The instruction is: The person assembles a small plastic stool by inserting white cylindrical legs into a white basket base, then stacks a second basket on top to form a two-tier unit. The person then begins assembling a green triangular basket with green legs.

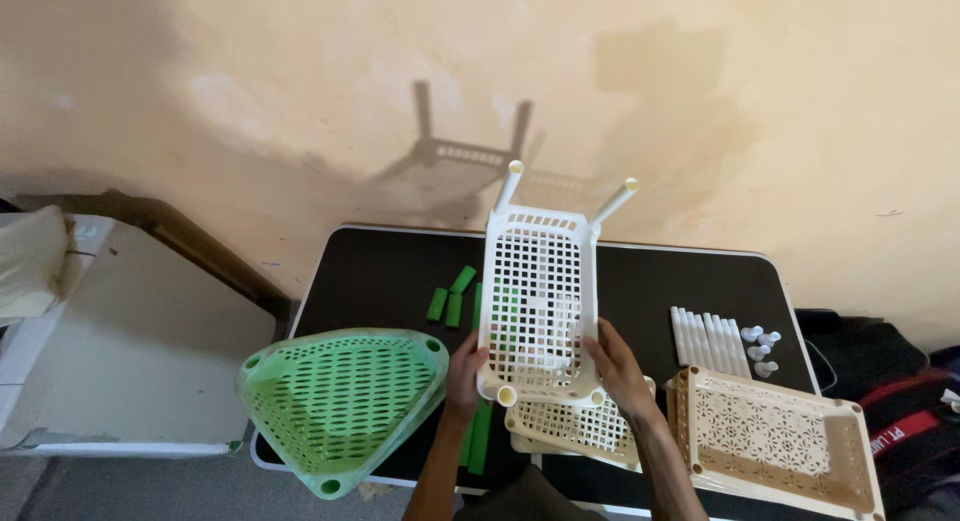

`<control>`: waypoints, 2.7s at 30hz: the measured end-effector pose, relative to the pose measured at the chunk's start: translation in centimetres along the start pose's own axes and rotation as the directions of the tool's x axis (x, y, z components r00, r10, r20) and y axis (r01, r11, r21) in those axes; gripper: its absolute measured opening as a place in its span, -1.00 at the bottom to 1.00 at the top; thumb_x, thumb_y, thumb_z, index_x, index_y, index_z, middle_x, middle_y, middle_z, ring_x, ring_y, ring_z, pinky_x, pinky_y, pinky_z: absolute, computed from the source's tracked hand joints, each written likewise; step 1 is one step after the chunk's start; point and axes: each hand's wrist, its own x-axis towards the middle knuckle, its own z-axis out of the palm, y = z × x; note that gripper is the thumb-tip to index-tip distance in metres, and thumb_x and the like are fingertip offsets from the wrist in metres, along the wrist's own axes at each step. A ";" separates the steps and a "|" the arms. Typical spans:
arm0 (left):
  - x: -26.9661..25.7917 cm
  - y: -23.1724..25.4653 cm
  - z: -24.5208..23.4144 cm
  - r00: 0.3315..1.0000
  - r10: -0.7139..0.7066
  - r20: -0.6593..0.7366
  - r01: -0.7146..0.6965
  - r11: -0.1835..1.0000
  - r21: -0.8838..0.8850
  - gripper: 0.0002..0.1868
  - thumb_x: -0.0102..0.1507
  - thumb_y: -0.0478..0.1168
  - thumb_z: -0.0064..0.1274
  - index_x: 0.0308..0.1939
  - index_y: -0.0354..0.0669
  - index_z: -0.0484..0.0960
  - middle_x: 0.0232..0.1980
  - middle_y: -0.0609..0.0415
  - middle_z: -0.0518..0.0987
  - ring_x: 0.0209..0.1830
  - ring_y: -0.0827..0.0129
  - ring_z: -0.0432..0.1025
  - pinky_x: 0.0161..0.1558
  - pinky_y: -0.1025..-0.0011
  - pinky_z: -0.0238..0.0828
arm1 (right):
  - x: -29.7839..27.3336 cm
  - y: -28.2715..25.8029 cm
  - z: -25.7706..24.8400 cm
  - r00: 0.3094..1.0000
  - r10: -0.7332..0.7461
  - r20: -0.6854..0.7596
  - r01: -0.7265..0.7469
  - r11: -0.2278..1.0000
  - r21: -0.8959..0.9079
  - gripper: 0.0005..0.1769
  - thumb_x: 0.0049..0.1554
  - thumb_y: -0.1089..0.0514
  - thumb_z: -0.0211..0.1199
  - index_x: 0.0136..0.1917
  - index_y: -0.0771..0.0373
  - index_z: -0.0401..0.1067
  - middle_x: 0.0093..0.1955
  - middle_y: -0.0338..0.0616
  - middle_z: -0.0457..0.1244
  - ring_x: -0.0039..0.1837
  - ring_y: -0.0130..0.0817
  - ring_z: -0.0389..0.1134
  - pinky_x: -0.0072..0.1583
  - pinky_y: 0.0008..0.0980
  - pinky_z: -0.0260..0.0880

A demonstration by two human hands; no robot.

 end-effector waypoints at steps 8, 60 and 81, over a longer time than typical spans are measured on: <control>0.4 -1.4 1.1 0.997 0.066 -0.043 -0.076 0.942 -0.326 -0.15 0.34 0.37 -0.48 0.53 -0.11 0.16 0.36 -0.16 0.50 0.29 0.17 0.47 0.26 0.20 0.45 | 0.6 -0.5 1.6 0.985 0.026 -0.168 0.022 0.960 0.278 -0.43 0.26 0.07 0.09 0.46 0.36 0.15 0.19 0.23 0.29 0.28 -0.06 0.37 0.38 0.09 0.34; -0.4 3.7 -2.2 0.890 0.057 -0.452 -0.144 0.977 -0.160 -0.35 0.24 -0.18 -0.02 0.37 -0.39 0.24 0.08 -0.22 0.51 -0.11 0.17 0.48 -0.23 0.19 0.52 | 13.3 7.9 -6.1 0.903 -0.259 -0.342 0.148 0.936 -0.319 -0.68 0.23 0.10 0.27 0.16 0.34 0.39 0.00 0.01 0.42 0.05 -0.33 0.45 0.10 -0.33 0.47; 2.2 -2.5 -4.3 0.876 -0.198 -0.439 0.029 0.931 -0.363 -0.26 0.25 0.27 -0.14 0.32 -0.17 0.39 0.09 0.06 0.58 -0.01 0.37 0.56 -0.16 0.33 0.57 | 0.4 -6.3 -3.3 0.921 -0.355 -0.163 0.355 0.934 -0.032 -0.60 0.24 0.20 0.19 0.35 0.27 0.39 0.23 -0.02 0.39 0.33 -0.28 0.39 0.35 -0.29 0.41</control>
